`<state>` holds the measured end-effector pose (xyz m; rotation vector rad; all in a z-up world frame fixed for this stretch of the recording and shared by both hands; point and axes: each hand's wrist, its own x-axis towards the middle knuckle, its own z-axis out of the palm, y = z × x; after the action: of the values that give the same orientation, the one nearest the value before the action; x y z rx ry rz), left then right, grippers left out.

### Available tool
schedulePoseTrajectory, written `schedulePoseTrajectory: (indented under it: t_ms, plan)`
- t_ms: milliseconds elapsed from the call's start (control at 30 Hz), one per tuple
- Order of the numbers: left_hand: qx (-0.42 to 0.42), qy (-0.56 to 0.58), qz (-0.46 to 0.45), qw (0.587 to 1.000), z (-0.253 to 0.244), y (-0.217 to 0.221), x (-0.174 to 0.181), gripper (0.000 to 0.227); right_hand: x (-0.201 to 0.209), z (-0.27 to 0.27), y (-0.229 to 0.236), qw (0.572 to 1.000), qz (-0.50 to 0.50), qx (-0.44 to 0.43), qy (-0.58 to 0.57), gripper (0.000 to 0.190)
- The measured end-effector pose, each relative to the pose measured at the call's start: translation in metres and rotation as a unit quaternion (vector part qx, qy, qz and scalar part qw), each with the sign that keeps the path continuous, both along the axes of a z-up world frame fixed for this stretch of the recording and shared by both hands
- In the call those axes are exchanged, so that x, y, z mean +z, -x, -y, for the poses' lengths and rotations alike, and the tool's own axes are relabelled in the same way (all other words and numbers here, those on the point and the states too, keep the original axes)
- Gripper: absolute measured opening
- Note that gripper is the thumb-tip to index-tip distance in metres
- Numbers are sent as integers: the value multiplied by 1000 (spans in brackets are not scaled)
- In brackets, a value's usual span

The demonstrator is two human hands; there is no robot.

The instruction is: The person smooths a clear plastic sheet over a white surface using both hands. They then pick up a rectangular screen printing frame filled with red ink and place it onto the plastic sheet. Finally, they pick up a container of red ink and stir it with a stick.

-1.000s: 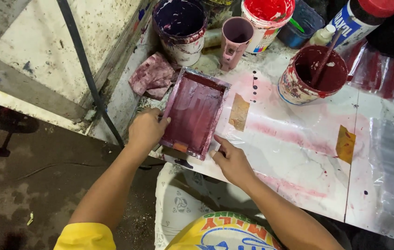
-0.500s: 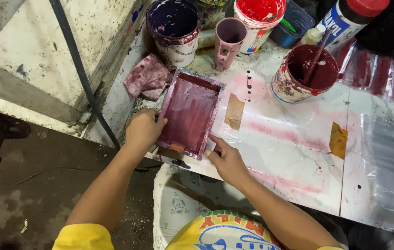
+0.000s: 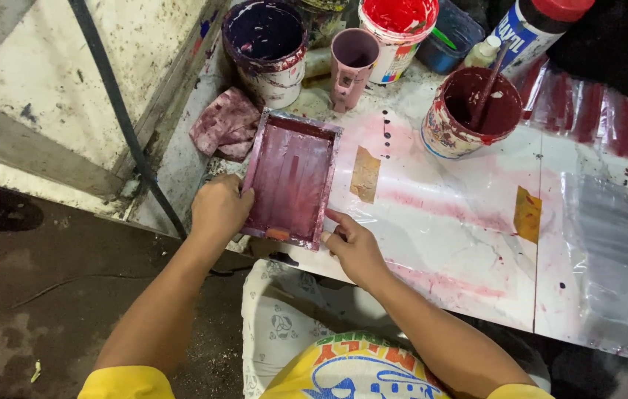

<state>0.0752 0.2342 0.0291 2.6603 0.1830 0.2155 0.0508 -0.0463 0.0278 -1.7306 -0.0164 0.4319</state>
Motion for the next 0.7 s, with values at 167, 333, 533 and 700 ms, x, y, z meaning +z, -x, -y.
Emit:
schedulePoseTrajectory:
  t_ms: [167, 333, 533, 700]
  plan:
    - [13, -24, 38, 999, 13, 14, 17, 28, 11, 18, 7, 1000, 10, -22, -15, 48]
    - [2, -24, 52, 998, 55, 25, 13, 30, 31, 65, 41, 998, 8, -68, -14, 44]
    - [-78, -23, 84, 993, 140, 43, 2, 21, 0, 147, 88, 992, 26, -127, 1, 44]
    - [-123, 22, 52, 991, 211, 40, -20, 23, -12, 207, 118, 980, 60, -188, 37, 45]
